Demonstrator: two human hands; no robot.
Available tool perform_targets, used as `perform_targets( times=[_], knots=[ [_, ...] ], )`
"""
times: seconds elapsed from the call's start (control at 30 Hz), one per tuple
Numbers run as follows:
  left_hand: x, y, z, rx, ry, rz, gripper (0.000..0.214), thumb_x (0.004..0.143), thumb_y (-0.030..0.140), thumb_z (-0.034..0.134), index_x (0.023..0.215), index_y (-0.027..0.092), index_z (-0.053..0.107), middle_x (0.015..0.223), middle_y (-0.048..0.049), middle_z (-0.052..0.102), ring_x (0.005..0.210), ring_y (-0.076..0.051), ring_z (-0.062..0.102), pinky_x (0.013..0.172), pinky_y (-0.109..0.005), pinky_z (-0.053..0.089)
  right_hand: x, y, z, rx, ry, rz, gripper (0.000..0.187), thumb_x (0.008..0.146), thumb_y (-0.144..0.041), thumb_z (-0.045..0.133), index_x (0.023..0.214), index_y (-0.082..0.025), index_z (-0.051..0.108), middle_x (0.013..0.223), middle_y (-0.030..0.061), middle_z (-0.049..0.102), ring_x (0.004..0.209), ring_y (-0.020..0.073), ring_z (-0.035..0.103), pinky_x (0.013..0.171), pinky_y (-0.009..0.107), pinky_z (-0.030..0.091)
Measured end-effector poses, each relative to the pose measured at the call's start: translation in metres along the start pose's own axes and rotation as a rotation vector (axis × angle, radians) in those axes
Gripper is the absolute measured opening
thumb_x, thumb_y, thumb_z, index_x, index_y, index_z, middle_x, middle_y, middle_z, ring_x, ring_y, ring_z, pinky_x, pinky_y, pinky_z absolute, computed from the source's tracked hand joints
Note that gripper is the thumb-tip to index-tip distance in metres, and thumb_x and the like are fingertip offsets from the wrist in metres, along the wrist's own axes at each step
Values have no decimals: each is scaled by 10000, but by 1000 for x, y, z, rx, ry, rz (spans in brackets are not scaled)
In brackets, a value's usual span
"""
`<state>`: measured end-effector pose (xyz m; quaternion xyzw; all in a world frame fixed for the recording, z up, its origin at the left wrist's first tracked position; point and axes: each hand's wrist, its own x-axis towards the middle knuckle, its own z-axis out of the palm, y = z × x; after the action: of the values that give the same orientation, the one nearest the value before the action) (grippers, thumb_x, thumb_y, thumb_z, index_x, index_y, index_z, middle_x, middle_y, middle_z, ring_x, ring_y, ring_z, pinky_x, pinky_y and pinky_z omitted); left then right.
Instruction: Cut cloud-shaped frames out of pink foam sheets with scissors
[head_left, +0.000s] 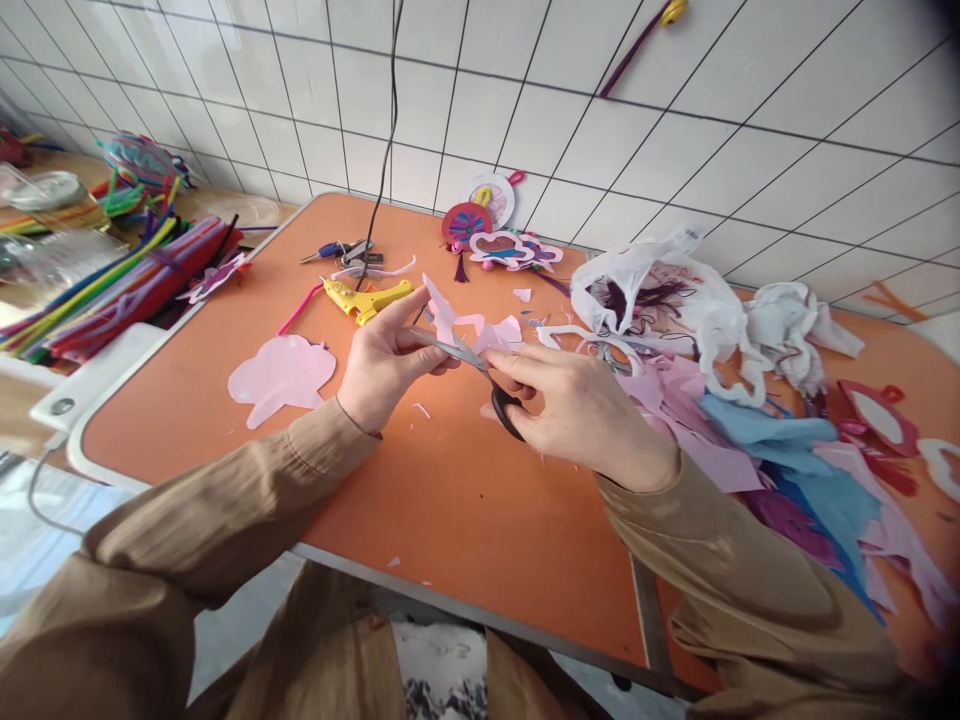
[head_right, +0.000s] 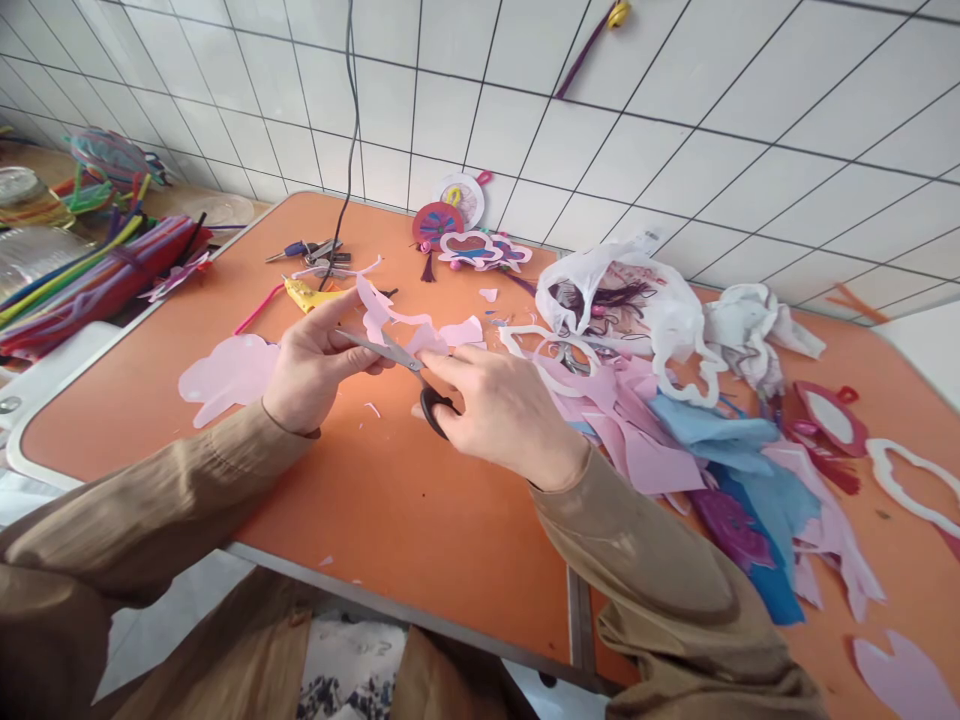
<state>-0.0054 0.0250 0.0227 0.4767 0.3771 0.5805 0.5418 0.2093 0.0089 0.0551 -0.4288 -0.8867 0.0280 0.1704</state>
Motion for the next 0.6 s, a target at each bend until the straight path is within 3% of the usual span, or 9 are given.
perform_targets(
  times=[0.2,0.43,0.6],
  knots=[
    [-2,2,1,9,-3,-23,834,696,217,852,1471,88,572,752,-40,789,687,-220,781,659,-332,622,0,2,1,12,-8,0,274,872,-176,611,1099,-210,759,791,27,661,688,179,578,642,302,424],
    [-2,4,2,19,4,-38,820,683,237,865,1444,87,598,761,-49,787,696,-233,787,665,-345,633,0,3,-1,-11,38,-60,387,855,-176,642,1230,-180,737,795,29,663,669,177,579,625,298,425],
    [-3,4,2,11,19,-48,769,663,229,880,1379,88,637,769,-59,792,690,-236,783,668,-358,640,0,1,-2,-29,29,-55,338,859,-178,640,1181,-221,732,772,25,653,676,183,598,623,294,423]
  ],
)
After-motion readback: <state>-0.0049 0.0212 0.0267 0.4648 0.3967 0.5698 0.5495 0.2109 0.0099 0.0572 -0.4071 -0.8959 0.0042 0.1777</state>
